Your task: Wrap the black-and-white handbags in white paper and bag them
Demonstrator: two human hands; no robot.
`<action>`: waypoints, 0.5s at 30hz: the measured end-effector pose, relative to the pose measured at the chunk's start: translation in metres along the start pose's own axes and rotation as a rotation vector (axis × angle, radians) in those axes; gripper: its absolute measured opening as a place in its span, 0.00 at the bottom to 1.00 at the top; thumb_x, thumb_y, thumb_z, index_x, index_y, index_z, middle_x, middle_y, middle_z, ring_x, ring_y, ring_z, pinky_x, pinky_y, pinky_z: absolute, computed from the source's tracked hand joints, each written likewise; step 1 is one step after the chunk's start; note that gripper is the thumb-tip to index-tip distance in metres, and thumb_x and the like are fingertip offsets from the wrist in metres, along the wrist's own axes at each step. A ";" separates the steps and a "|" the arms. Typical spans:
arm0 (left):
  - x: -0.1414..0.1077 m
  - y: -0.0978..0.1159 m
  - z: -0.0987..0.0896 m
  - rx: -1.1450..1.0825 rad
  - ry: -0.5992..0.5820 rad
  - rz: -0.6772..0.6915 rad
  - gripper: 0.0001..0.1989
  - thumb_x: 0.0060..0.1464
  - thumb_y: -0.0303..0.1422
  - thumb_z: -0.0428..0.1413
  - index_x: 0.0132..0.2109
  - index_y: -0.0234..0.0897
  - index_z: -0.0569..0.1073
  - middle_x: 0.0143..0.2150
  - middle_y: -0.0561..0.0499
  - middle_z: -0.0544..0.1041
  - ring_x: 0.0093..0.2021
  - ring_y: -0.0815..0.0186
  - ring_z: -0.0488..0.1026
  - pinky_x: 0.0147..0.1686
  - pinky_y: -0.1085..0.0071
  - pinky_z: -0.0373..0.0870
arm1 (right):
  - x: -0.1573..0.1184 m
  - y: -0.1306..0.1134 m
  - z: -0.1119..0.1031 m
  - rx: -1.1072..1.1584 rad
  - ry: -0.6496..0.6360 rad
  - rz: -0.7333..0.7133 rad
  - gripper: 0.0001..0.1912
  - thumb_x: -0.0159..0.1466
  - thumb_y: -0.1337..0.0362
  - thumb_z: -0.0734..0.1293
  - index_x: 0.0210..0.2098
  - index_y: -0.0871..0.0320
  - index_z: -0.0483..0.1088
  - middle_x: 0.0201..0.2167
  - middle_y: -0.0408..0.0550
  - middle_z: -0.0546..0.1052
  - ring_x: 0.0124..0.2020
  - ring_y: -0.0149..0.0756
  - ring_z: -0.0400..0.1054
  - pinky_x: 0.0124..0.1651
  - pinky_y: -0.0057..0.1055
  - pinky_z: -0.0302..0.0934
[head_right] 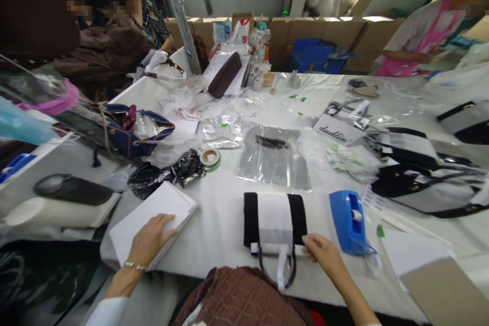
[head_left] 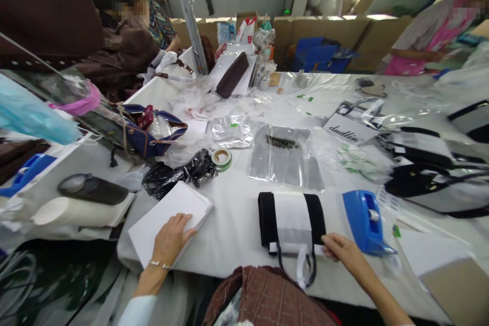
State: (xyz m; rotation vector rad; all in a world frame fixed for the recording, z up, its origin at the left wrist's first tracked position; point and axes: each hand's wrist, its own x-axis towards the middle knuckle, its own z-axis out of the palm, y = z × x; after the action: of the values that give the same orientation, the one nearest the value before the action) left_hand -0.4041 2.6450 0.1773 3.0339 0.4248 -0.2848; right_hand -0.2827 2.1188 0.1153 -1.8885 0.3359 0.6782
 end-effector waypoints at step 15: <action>0.015 -0.031 -0.023 -0.389 0.073 -0.135 0.17 0.49 0.44 0.47 0.38 0.50 0.79 0.39 0.54 0.84 0.40 0.54 0.80 0.43 0.58 0.76 | -0.004 -0.014 0.018 0.169 -0.015 0.046 0.33 0.49 0.40 0.72 0.43 0.59 0.74 0.41 0.52 0.81 0.45 0.47 0.74 0.42 0.37 0.67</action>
State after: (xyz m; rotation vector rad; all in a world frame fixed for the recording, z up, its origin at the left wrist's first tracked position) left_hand -0.3942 2.6805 0.1957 2.6458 0.6111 -0.0841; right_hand -0.2838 2.1403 0.1226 -1.7185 0.4150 0.6729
